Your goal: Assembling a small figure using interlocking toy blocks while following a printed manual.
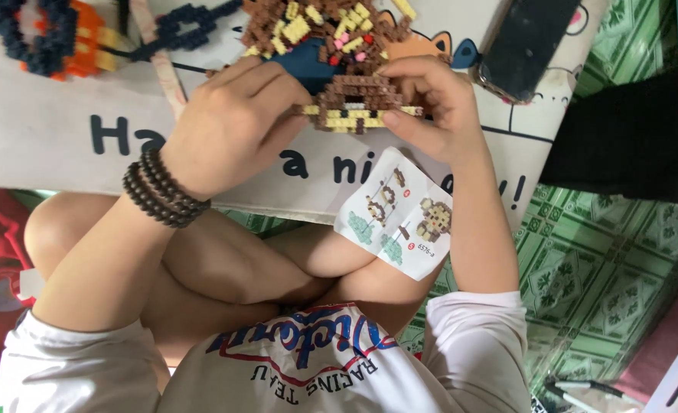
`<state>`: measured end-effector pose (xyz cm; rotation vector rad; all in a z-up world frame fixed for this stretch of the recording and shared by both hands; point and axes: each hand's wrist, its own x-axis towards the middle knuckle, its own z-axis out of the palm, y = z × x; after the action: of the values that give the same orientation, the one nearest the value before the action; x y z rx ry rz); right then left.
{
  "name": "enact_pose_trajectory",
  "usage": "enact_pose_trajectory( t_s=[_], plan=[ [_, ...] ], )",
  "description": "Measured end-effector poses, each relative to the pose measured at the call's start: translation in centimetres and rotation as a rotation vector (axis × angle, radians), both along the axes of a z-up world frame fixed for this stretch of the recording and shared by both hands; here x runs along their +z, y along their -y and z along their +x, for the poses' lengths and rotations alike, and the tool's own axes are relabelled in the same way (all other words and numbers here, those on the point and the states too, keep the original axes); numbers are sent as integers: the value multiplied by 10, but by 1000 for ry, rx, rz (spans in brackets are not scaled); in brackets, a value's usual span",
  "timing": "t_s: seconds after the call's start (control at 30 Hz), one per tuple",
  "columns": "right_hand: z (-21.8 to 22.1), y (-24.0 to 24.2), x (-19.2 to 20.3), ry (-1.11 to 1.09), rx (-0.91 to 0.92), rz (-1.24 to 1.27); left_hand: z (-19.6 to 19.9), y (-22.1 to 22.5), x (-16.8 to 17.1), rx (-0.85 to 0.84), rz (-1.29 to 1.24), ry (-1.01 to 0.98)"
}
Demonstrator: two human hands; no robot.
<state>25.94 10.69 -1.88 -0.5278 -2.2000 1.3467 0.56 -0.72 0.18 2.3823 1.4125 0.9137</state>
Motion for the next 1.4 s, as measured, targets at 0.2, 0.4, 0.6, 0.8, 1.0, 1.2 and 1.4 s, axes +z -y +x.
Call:
enact_pose_trajectory(
  t_s=[0.2,0.4,0.6,0.8,1.0,1.2,1.4],
  plan=[
    [1,0,1,55,22,57,3,0,1,23,-36,7],
    [-2,1,5,60,8,55,33,13,32,98,198,-120],
    [-5,2,16,106,7,47,83,43,1,-222,31,-226],
    [-3,1,13,113,7,40,95,52,-17,-193,68,-420],
    [0,2,1,95,28,71,84,53,6,-281,10,-182],
    [-7,1,-10,-78,-19,47,50,85,114,-761,-209,774],
    [-13,11,-11,-114,-168,67,48,124,115,-626,-180,525]
  ],
)
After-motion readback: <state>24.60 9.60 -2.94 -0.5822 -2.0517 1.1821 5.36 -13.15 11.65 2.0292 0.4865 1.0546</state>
